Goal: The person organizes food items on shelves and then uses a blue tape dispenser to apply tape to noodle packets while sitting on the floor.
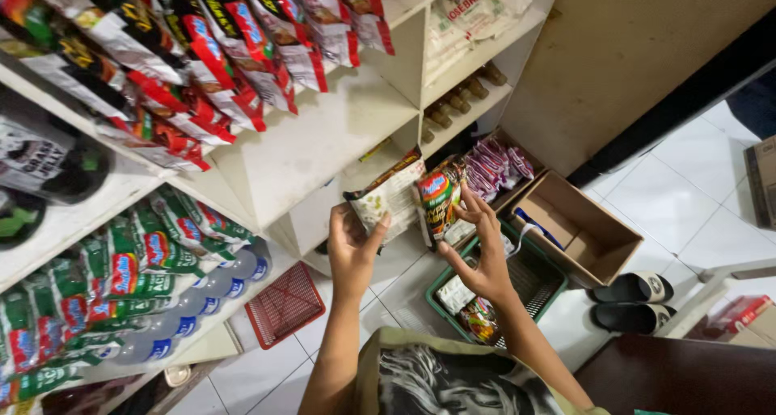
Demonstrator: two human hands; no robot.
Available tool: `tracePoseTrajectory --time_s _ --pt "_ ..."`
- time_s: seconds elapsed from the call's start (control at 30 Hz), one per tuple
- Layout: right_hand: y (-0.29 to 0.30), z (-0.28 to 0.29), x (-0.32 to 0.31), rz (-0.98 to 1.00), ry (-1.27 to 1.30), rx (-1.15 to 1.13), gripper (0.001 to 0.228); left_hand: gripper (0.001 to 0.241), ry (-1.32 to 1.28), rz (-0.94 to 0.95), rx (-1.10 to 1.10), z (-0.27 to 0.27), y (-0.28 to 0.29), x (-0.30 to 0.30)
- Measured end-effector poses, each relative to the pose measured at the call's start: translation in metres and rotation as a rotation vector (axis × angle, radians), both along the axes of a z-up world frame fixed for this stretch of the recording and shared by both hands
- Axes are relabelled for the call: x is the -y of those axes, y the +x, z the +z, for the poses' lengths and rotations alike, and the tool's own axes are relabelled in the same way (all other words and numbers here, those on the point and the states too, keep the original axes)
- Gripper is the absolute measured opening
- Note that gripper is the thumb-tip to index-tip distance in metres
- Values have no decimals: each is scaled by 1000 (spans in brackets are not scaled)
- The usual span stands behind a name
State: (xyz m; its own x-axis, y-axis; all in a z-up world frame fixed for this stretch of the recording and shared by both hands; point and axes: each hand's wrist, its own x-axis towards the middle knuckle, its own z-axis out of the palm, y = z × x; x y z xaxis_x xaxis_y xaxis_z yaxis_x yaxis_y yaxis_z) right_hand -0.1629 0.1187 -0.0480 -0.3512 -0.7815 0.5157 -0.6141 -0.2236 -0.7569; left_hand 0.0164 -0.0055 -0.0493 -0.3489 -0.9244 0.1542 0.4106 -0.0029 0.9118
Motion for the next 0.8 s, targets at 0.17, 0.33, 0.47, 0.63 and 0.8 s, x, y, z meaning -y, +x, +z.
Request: tracePoseTrajectory --time_s 0.17,0.33,0.47,0.63,0.8 --pt "26 11 23 72 -123 57 77 38 -63 36 44 9 7 -4" --pt "33 14 47 -129 -85 14 85 34 -135 93 96 26 16 -8" --pt "25 29 58 -128 12 185 64 37 -149 194 -25 58 35 -6" --pt "40 97 84 97 -392 271 59 41 -165 417 36 94 64 -3" --pt "73 184 153 311 -483 211 58 42 -184 593 117 119 86 -5"
